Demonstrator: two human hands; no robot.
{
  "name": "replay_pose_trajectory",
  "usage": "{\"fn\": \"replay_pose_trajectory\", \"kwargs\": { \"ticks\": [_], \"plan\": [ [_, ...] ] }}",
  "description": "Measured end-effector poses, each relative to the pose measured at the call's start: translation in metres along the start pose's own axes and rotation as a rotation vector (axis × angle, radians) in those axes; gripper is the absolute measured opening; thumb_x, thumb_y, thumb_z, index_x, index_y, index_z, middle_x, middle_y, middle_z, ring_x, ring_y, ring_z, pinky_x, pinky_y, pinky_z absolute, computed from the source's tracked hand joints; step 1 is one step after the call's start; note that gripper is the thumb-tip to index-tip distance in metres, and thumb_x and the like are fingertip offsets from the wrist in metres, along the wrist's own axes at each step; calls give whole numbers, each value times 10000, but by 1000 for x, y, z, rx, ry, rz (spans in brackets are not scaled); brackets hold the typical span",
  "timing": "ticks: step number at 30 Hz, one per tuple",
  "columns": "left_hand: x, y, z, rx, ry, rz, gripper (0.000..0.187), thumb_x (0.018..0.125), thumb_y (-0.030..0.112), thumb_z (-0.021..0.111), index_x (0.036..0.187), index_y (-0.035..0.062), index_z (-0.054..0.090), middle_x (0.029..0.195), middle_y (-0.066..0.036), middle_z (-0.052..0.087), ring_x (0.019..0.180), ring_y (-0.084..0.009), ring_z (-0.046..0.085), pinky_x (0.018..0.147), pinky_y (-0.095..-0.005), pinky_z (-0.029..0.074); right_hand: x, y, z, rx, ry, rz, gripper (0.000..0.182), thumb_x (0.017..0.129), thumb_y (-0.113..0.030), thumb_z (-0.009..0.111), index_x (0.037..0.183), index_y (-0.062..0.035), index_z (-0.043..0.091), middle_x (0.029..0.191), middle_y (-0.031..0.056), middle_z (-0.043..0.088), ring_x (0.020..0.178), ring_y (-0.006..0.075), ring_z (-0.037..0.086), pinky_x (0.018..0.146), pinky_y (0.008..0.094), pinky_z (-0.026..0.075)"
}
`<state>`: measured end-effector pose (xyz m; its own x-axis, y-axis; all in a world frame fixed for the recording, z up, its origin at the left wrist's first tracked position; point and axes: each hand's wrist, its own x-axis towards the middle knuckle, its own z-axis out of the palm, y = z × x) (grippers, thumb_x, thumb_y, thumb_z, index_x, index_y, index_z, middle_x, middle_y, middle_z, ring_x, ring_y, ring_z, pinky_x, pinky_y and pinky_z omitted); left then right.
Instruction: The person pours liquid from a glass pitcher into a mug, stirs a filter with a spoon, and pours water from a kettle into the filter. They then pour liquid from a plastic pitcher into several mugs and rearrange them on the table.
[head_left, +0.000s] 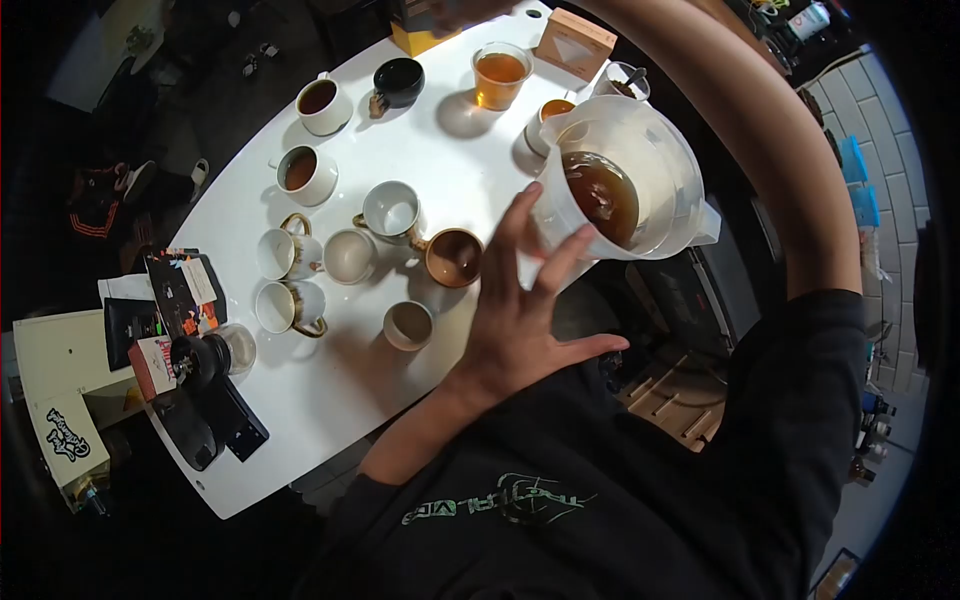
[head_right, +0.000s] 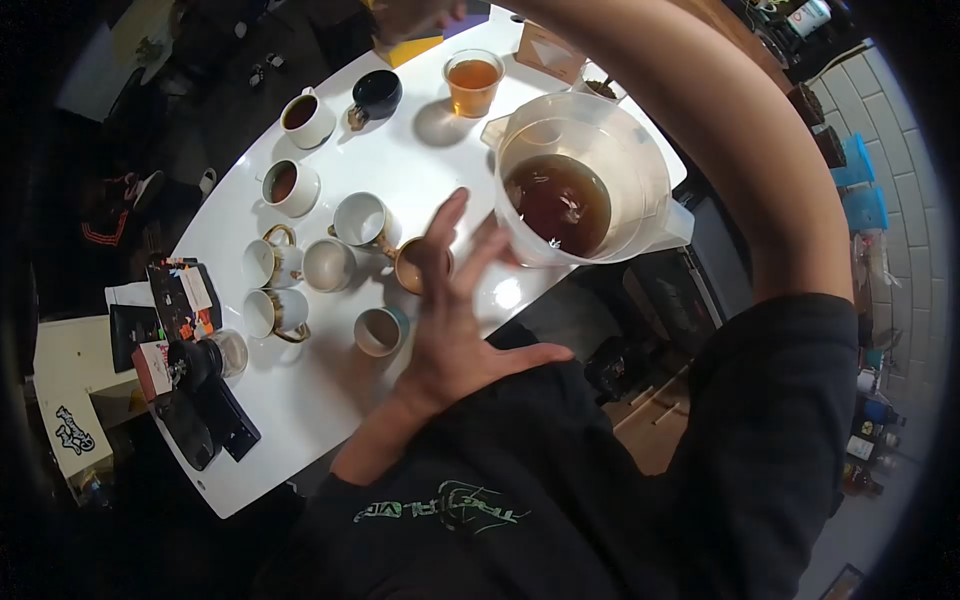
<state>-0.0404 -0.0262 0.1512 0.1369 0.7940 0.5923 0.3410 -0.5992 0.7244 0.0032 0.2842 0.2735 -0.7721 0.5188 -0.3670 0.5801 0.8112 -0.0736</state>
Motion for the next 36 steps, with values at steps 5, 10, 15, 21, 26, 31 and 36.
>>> {"fn": "replay_pose_trajectory", "kwargs": {
  "ticks": [5,10,15,21,26,31,36],
  "plan": [
    [10,-6,22,108,-106,-68,917,659,395,901,1429,168,459,1534,-272,216,1411,-457,293,1128,-535,341,21,126,121,-143,581,-67,966,705,-543,824,1455,-81,427,1355,214,530,1188,372,591,996,471,513],
    [8,-18,31,160,-58,-64,839,675,398,881,1386,225,470,1495,-236,288,1364,-420,368,1074,-489,392,-4,96,133,173,251,196,1011,698,-469,863,1504,-264,288,1377,246,446,1242,425,538,1025,478,506],
    [7,-19,36,170,-25,-112,778,673,382,891,1316,249,473,1480,-216,286,1361,-416,376,1085,-483,399,20,90,146,197,62,147,1051,672,-390,889,1512,-231,277,1374,233,440,1245,418,537,1032,463,510],
    [6,-22,40,184,8,-99,754,664,339,910,1281,243,488,1473,-198,297,1357,-409,387,1064,-486,423,40,101,155,127,55,117,990,618,-265,895,1455,-207,368,1306,209,467,1101,367,626,860,391,605],
    [6,-23,43,166,39,-113,708,656,324,914,1237,239,518,1463,-187,322,1328,-395,406,1010,-472,440,35,71,138,56,40,25,893,596,-169,840,1380,-139,413,1163,182,516,963,360,662,856,387,608],
    [6,-25,44,168,57,-99,644,655,296,908,1167,241,521,1460,-167,338,1321,-390,415,1032,-481,423,54,32,129,43,-5,-53,914,588,-160,848,1390,-154,411,1206,184,497,1018,373,658,867,407,597],
    [8,-25,44,161,72,-100,631,661,269,903,1164,246,522,1446,-151,352,1317,-385,433,1053,-488,413,75,-12,120,55,-11,-176,959,602,-188,863,1434,-177,386,1237,181,487,1065,357,645,876,405,590]
  ]
}}
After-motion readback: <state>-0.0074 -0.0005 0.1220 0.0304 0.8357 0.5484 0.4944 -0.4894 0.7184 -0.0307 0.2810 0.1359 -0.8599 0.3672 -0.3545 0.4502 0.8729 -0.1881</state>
